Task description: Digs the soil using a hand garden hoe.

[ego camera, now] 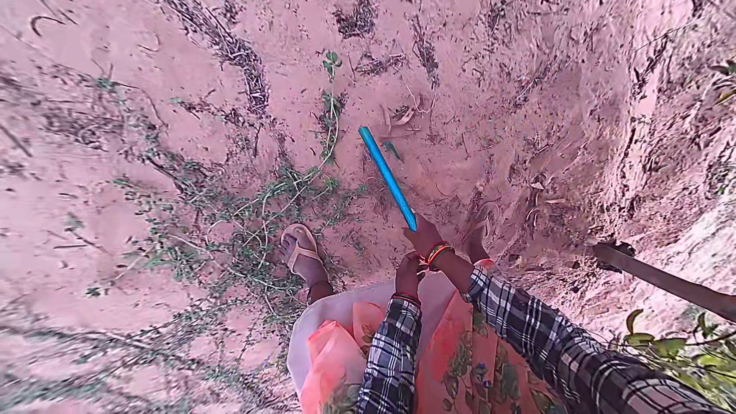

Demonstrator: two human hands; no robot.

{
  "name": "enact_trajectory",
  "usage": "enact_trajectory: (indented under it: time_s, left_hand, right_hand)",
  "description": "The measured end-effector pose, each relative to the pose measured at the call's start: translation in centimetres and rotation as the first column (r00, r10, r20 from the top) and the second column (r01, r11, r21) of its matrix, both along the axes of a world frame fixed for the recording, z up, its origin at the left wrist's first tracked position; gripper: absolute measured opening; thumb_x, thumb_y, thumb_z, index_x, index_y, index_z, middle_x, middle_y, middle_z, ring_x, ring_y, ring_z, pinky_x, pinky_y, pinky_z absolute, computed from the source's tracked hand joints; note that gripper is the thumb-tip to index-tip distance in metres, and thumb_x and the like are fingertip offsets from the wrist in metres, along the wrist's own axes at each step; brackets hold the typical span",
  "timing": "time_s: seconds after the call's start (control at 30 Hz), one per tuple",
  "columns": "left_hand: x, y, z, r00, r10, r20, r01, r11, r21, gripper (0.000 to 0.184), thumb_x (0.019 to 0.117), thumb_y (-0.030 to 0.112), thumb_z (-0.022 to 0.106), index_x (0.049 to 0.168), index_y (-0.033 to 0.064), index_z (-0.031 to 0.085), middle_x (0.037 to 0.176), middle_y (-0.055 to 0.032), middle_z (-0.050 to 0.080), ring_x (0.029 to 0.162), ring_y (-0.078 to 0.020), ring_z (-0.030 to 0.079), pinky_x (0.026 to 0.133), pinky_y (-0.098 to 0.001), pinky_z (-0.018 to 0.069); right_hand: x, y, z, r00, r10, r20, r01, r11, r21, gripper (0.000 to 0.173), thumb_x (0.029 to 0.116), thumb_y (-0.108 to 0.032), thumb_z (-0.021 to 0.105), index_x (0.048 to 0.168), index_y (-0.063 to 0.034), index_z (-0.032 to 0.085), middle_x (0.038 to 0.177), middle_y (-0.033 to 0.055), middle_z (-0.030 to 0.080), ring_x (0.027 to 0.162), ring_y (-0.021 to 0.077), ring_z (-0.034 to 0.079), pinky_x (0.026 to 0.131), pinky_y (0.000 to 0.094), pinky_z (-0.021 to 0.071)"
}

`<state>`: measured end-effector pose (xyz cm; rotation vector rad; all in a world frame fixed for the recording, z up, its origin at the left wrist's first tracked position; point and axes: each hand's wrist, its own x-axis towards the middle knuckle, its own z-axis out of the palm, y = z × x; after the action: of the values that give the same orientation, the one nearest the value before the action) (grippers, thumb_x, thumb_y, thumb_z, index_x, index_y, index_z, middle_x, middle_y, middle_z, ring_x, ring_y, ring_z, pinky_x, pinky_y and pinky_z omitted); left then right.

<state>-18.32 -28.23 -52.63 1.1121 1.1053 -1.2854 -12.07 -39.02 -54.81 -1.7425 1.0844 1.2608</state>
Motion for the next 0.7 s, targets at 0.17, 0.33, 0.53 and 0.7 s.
enact_trajectory:
  time_s: [0.17, 0.33, 0.53, 0.7]
  left_hand:
    - [-0.4, 0.3, -0.5, 0.998, 0.065, 0.025, -0.066, 0.995, 0.075, 0.036, 0.1125, 0.014, 0.035, 0.142, -0.0032, 0.046, 0.126, -0.0229, 0.061, 0.104, -0.0266, 0.065, 0.086, -0.0427, 0.0569]
    - [-0.2, 0.6, -1.0, 1.000, 0.015, 0.002, -0.015, 0.999, 0.032, 0.027, 0.1109, 0.016, 0.039, 0.130, 0.0023, 0.053, 0.110, -0.0093, 0.069, 0.079, -0.0126, 0.065, 0.066, -0.0263, 0.0501]
    - [-1.5, -0.1, -0.9, 0.997, -0.055, -0.046, 0.058, 0.996, 0.066, 0.026, 0.1109, 0.015, 0.039, 0.125, 0.0052, 0.058, 0.104, -0.0054, 0.067, 0.080, -0.0123, 0.062, 0.069, -0.0271, 0.0492]
    - [-3.8, -0.9, -2.2, 0.988, -0.153, -0.035, 0.156, 0.980, 0.125, 0.025, 0.1103, 0.015, 0.039, 0.125, 0.0059, 0.057, 0.104, -0.0050, 0.068, 0.079, -0.0113, 0.063, 0.067, -0.0251, 0.0489]
  right_hand:
    - [1.3, 2.1, 3.0, 0.992, -0.032, 0.124, 0.004, 0.975, 0.222, 0.045, 0.1036, -0.028, 0.063, 0.136, 0.0020, 0.057, 0.110, 0.0231, 0.067, 0.099, 0.0314, 0.065, 0.092, 0.0477, 0.0510]
    - [-2.3, -2.8, 1.3, 0.957, -0.267, 0.109, 0.269, 0.963, 0.003, 0.045, 0.0999, -0.040, 0.069, 0.120, -0.0002, 0.062, 0.079, 0.0091, 0.059, 0.063, 0.0183, 0.053, 0.064, 0.0378, 0.0481]
    - [-3.5, -9.8, 1.1, 0.808, -0.580, 0.108, 0.579, 0.814, 0.043, 0.039, 0.1035, -0.046, 0.060, 0.107, -0.0081, 0.055, 0.058, -0.0022, 0.040, 0.042, 0.0082, 0.038, 0.041, 0.0239, 0.0372]
    - [-2.9, -16.4, -6.2, 0.845, -0.520, 0.123, 0.488, 0.845, 0.221, 0.034, 0.1085, -0.036, 0.053, 0.112, -0.0025, 0.057, 0.070, 0.0016, 0.053, 0.052, 0.0087, 0.050, 0.050, 0.0235, 0.0456]
